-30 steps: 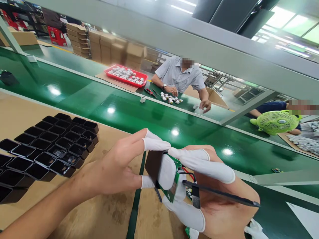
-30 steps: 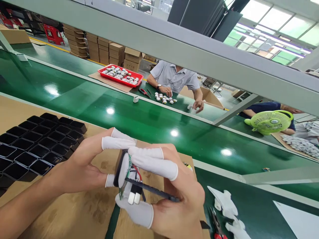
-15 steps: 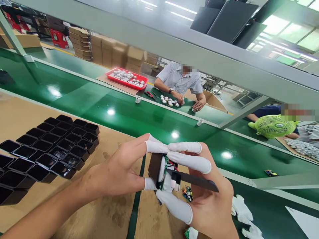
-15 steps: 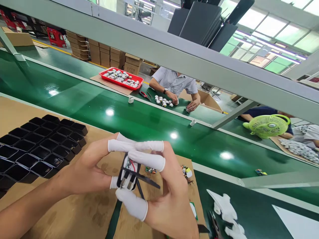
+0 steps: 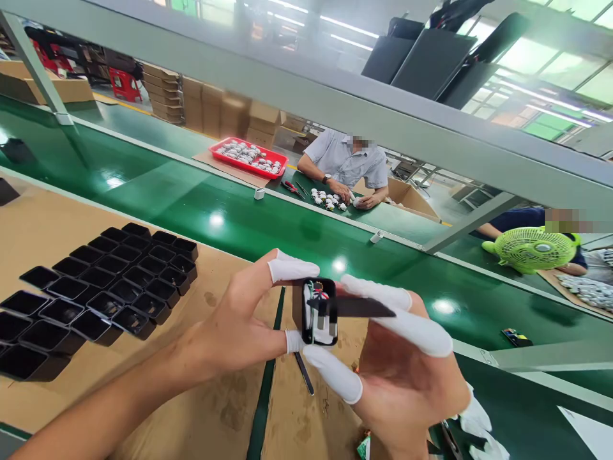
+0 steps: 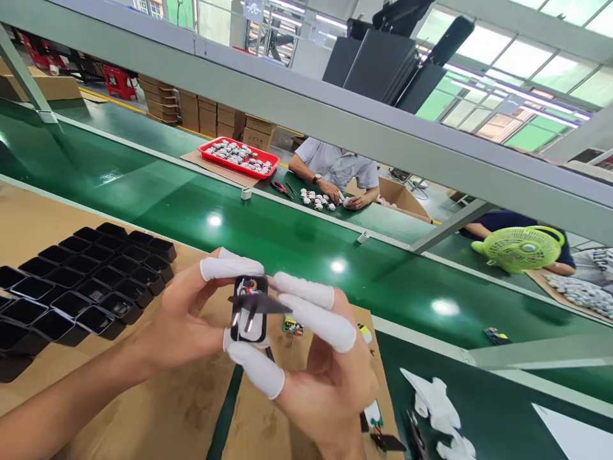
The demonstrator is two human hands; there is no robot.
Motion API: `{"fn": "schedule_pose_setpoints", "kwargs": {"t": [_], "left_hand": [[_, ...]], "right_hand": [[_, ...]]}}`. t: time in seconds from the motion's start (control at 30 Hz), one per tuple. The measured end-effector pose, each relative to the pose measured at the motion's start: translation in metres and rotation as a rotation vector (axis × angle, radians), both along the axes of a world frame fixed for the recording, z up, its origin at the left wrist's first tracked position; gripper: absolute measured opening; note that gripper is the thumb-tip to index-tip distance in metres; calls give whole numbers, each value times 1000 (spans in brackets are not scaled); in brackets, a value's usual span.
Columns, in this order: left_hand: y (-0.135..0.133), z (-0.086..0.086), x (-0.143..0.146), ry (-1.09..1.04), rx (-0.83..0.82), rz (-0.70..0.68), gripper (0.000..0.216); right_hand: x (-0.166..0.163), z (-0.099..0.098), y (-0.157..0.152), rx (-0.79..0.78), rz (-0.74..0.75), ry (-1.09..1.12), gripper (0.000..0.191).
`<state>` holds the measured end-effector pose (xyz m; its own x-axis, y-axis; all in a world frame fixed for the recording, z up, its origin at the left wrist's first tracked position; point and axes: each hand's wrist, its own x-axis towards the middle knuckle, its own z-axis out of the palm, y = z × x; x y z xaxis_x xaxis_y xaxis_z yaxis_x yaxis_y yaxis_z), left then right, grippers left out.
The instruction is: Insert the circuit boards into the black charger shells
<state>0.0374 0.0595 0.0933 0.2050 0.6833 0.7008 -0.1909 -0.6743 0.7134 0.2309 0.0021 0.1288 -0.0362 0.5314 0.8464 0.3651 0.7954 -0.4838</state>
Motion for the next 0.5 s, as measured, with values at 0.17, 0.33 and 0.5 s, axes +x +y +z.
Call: {"fn": "schedule_pose_setpoints", "kwargs": {"t": [0.17, 0.33, 0.5], "left_hand": [[-40, 1, -13, 49, -29, 167, 60], [-110, -18, -31, 112, -3, 372, 62], [-181, -42, -51, 209, -45, 501, 65]], "right_hand": [[-21, -22, -50, 89, -200, -166, 85], [-59, -55, -115, -4, -269, -134, 79], [-95, -89, -161, -105, -224, 221, 56]]}}
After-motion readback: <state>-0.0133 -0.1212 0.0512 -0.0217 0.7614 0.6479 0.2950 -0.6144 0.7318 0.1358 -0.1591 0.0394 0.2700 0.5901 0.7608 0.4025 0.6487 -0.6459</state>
